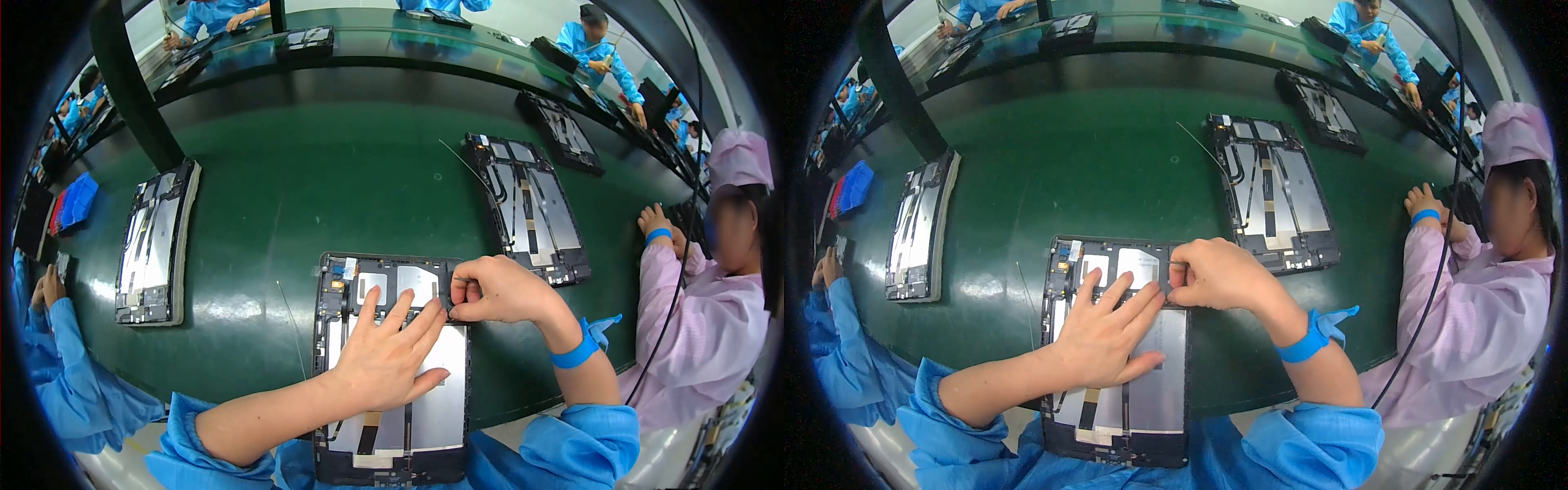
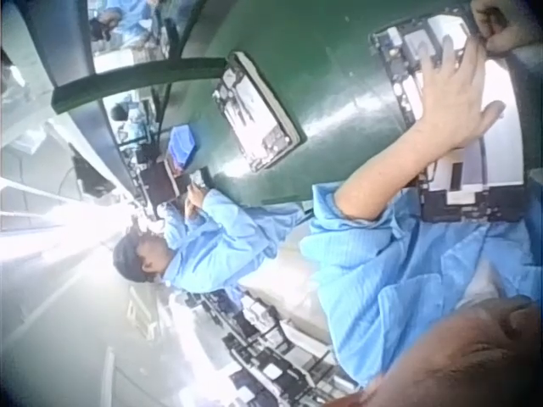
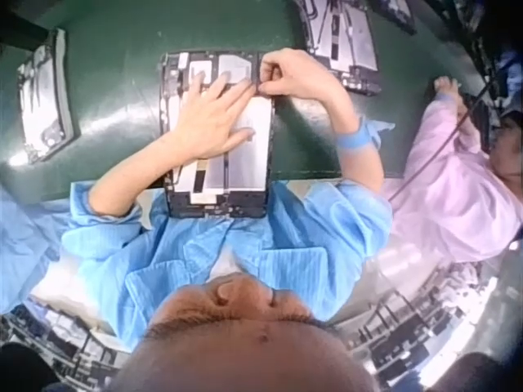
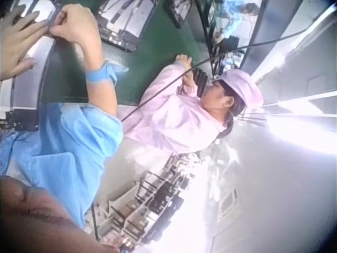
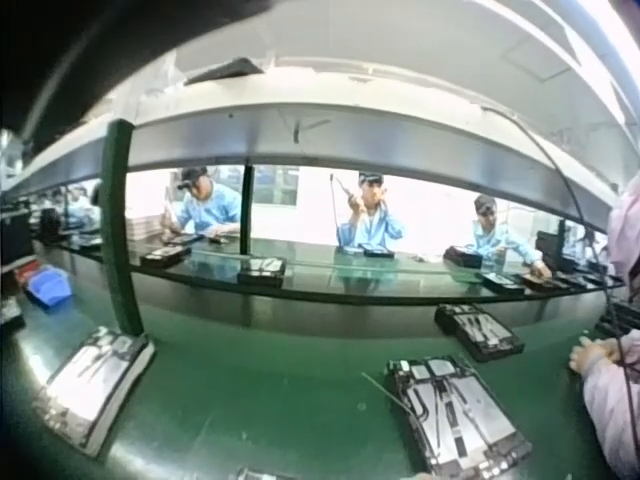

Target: The person assembles internal components of a tablet by placing a flex cable and adhesive tape into a tablet chassis, using tweezers to position the small parts.

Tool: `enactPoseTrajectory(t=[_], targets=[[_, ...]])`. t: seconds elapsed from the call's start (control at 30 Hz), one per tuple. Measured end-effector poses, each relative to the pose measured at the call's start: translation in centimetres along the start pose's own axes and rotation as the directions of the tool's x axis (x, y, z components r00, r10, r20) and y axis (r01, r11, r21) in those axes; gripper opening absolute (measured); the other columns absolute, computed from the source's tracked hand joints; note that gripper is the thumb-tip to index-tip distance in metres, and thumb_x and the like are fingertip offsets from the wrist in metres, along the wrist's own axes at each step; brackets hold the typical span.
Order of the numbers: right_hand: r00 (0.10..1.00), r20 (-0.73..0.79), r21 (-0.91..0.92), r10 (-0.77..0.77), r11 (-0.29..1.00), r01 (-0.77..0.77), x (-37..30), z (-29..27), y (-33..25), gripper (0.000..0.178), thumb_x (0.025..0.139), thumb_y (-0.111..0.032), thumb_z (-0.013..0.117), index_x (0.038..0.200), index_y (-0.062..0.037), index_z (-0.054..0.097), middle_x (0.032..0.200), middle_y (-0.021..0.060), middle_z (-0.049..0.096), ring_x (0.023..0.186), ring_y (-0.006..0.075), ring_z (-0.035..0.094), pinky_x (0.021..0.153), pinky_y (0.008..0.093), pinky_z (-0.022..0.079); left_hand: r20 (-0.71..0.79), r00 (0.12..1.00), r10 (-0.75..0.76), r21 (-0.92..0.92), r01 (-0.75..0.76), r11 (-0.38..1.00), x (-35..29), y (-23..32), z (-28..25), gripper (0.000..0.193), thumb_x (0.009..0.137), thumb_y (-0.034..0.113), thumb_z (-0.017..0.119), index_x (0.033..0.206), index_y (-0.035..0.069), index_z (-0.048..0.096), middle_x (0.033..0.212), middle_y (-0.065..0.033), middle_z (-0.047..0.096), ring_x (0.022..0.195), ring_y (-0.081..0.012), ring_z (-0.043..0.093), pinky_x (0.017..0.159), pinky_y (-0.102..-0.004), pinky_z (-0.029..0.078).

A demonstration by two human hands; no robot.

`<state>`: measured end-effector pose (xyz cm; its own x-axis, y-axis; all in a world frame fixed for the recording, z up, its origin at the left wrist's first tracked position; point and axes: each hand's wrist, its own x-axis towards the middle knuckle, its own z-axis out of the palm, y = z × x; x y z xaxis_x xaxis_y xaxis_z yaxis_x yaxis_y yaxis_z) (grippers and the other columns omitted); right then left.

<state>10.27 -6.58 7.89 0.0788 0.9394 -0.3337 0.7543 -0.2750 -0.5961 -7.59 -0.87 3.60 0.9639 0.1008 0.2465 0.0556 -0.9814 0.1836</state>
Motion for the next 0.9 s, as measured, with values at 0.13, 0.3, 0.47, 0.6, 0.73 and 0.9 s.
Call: enactPoseTrajectory(t=[0.13,0.3,0.47,0.6,0.73,0.9], targets=[[0.996,0.057,-0.143,0.068,0.988,-0.06,0.5,-0.4,-0.8,0.018,0.055,-0.02,0.06,0.064,-0.0052,0.054,0.06,0.0077,0.056,0.059,0.0228,0.056,0.052,0.0317,0.043,-0.013,0.999,0.032,-0.012,-0.032,0.999,0.1,-0.3,0.0,0.056,0.072,0.043,0.046,0.108,-0.001,0.045,0.112,-0.013,0.041,0.103,-0.0305,0.037,0.086,-0.0512,0.023],[0.995,0.005,-0.157,0.102,0.983,-0.1,-0.3,-0.1,-0.5,0.02,0.055,-0.022,0.06,0.063,-0.0051,0.052,0.061,0.0089,0.056,0.06,0.0257,0.055,0.053,0.0326,0.043,0.033,0.999,0.009,-0.026,-0.008,1.0,0.3,0.2,-0.5,0.057,0.076,0.042,0.041,0.112,-0.002,0.04,0.116,-0.0142,0.038,0.108,-0.029,0.034,0.089,-0.0513,0.021],[0.968,-0.219,-0.055,0.12,0.989,-0.135,-2.5,1.6,1.6,0.025,0.063,-0.027,0.063,0.064,-0.0042,0.053,0.056,0.0075,0.054,0.053,0.0196,0.053,0.048,0.0284,0.039,0.044,0.999,-0.005,-0.056,0.008,0.998,-0.3,-0.5,-0.2,0.058,0.076,0.044,0.041,0.113,-0.001,0.039,0.117,-0.0147,0.039,0.109,-0.0292,0.034,0.089,-0.0512,0.021],[0.979,-0.006,0.507,0.206,0.844,-0.174,-4.2,1.7,3.2,0.012,0.069,-0.012,0.063,0.071,-0.002,0.056,0.059,-0.0041,0.049,0.053,0.0005,0.04,0.045,0.0156,0.031,0.032,0.999,0.015,-0.072,-0.012,0.997,-0.1,-0.1,-0.2,0.058,0.073,0.045,0.045,0.111,0.002,0.042,0.115,-0.0159,0.04,0.107,-0.0322,0.036,0.088,-0.0528,0.021],[0.971,-0.12,0.54,0.207,0.834,-0.111,-3.8,1.8,2.5,0.013,0.068,-0.011,0.064,0.065,-0.0027,0.054,0.056,-0.0041,0.049,0.051,0.0005,0.039,0.045,0.0157,0.031,0.029,0.999,0.017,-0.053,-0.015,0.998,-0.2,-0.1,-0.1,0.057,0.073,0.046,0.045,0.112,0.005,0.042,0.114,-0.0165,0.04,0.107,-0.0327,0.036,0.088,-0.0536,0.02],[0.936,-0.326,0.404,0.129,0.914,0.015,-2.5,1.6,2.1,0.019,0.066,-0.015,0.064,0.063,0.0007,0.054,0.053,0.0054,0.053,0.049,0.0083,0.049,0.044,0.0225,0.037,0.036,0.999,0.033,-0.026,-0.032,0.999,0.0,0.0,0.1,0.057,0.072,0.047,0.045,0.111,0.006,0.043,0.113,-0.0168,0.04,0.105,-0.0343,0.037,0.086,-0.0554,0.022]])
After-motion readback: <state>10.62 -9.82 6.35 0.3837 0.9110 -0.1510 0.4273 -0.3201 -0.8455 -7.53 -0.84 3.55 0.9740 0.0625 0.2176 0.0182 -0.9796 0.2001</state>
